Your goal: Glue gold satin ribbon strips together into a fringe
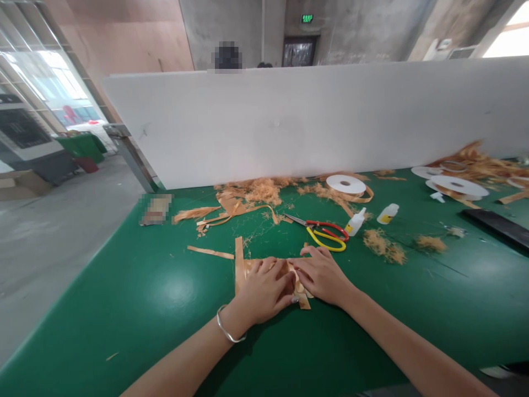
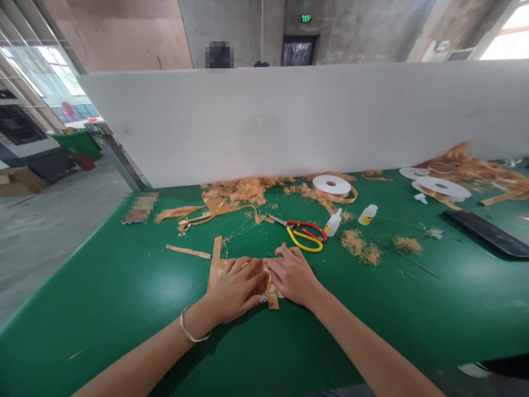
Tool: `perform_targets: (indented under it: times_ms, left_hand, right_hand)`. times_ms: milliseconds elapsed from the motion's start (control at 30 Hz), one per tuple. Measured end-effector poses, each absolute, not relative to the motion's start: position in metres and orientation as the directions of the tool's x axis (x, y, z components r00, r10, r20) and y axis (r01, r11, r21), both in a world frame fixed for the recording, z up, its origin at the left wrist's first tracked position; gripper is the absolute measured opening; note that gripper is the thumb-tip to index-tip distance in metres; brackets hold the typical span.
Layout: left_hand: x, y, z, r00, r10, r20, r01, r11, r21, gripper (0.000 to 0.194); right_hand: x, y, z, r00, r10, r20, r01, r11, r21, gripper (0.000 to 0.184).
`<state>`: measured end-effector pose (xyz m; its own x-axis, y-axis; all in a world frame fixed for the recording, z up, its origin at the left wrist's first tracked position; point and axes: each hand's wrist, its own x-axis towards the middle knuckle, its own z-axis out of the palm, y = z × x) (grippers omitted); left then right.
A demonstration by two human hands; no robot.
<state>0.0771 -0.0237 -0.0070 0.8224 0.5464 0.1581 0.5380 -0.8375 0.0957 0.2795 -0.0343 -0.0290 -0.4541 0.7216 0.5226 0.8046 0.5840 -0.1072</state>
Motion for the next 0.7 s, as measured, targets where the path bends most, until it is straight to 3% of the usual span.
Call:
perform_targets:
  times_ms: [700]
  left_hand:
    - [0.0762,-0.0242,-0.0044,0.821,0.548,0.157,0.534,-0.836,0.127,0.047]
  right_hand:
    - [0.2811,-0.0337,-0.0204,-0.329,0.826,0.457,0.812,0.495,-0.31,0.025]
